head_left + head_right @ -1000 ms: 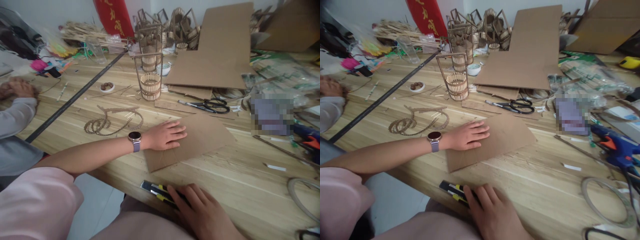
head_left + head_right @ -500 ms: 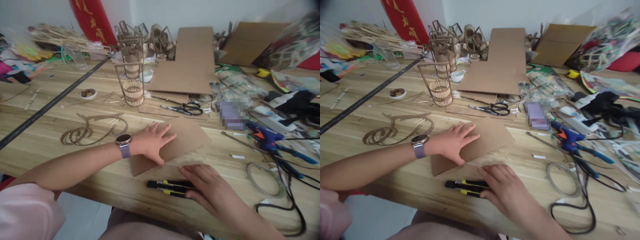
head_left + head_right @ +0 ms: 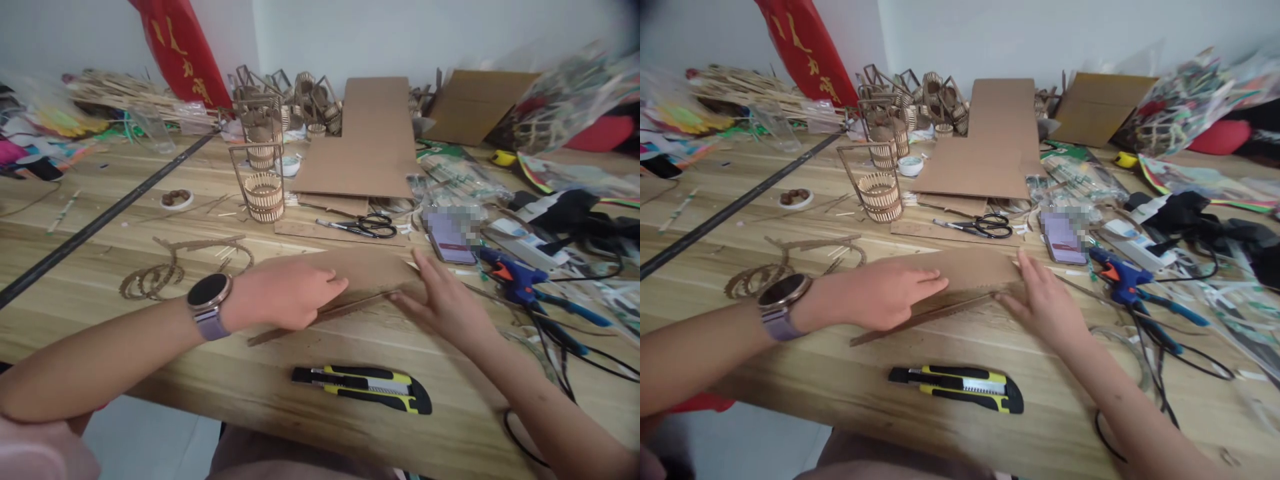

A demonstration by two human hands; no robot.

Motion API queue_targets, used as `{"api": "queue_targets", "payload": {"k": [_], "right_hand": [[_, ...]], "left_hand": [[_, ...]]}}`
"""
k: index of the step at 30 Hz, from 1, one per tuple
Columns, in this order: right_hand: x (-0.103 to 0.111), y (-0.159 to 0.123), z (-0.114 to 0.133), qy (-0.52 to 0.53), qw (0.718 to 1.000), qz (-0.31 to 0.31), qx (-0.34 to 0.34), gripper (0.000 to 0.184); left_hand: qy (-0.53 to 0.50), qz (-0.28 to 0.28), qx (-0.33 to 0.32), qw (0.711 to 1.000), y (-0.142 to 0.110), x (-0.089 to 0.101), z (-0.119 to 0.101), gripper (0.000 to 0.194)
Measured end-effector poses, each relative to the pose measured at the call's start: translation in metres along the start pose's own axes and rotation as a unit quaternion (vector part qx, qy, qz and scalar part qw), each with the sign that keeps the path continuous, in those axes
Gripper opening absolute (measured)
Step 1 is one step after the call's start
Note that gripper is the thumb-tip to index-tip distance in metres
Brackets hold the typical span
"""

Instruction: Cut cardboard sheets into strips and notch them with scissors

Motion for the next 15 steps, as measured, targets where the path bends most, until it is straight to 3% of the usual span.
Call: {"api": "queue_targets", "payload": {"k": [3,8,12,15], "right_hand": [[0.001,0.001,-0.009,0.036,0.999,-0.017,-0.036,0.069],[-0.012,-0.002,0.022,0.091,0.992,0.053,0.071,0.032],[-0.014,-0.003,0.044,0.123,0.984,0.098,0.089,0.02],[-0.006,-0.004,0.048,0.152,0.976,0.132,0.084,0.017]], "left_hand": [[0.103,-0.043,0.029,0.993,-0.006,0.015,0.006,0.062],[0.206,-0.104,0.048,0.972,-0.01,0.034,0.002,0.053],[0.204,-0.178,0.047,0.962,-0.003,0.046,-0.014,0.044],[0.125,-0.151,0.044,0.98,0.009,0.034,-0.009,0.044]]}}
Point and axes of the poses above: each hand's wrist, its own y-axis towards the middle knuckle, its own x-axis out of the back of the hand, z = x × y, the point moved 6 cm from there along y, towards the middle knuckle
